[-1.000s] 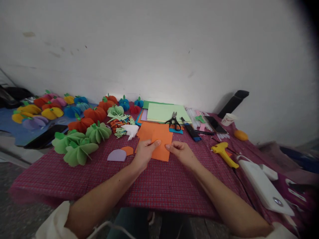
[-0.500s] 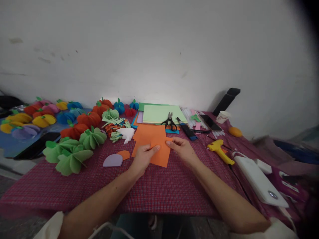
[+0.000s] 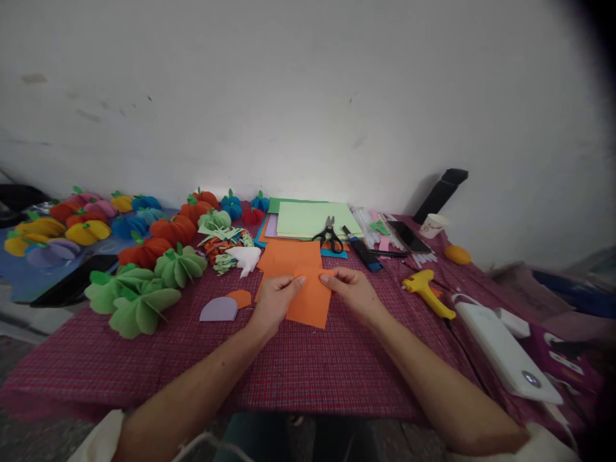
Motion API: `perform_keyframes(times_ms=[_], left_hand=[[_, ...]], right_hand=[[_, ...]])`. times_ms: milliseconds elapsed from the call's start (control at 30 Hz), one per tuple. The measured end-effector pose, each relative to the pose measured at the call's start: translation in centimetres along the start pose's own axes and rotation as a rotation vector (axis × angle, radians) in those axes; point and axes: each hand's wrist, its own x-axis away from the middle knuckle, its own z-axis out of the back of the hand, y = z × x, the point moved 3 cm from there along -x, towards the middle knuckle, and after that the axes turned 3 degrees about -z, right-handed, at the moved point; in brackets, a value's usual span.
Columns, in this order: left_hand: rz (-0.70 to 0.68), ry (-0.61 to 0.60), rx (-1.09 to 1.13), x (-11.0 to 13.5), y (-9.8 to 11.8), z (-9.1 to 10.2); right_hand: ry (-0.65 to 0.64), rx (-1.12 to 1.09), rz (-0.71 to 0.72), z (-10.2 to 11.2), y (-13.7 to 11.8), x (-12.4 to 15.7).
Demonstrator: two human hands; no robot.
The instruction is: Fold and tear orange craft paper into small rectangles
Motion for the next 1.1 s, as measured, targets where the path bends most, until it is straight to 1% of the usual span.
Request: perform_keyframes(times_ms=[67,267,367,467,667,833,900,1033,1100], left_hand=[[0.002,-0.013,-0.001,0.0,-0.2,0.0],[0.021,-0.075,0.058,0.0,-0.2,-0.3],[0.059,-0.126,0.107,0.0,-0.1,-0.6],[0.094,-0.160,0.102,0.1,-0.2,-0.8],[0.107,-0.109,0.036,-0.1,-0.5,-0.5],[0.135,-0.134,0.071,-0.1,-0.4,-0.7],[0.111,-0.101,0.065,-0.2,-0.4,-0.4],[0.046,0.004,0.044,-0.4,-0.6,0.6],[0.045,0.032,0.053,-0.5,-0.7,0.9]], right_hand=[[-0.011,0.003,0.003,0.0,-0.1,0.1],[0.010,0.013,0.019,0.1,0.0,0.0],[0.005,0.026,0.009,0.1,0.1,-0.1],[-0.003,0.078,0.011,0.1,0.3,-0.1],[0.041,0.180,0.048,0.5,0.0,-0.1],[0.072,0.242,0.097,0.8,-0.4,0.1],[0.058,0.263,0.091,0.6,-0.3,0.2],[-0.014,0.320,0.052,0.1,0.2,0.3],[-0.011,0.343,0.045,-0.1,0.4,0.2]])
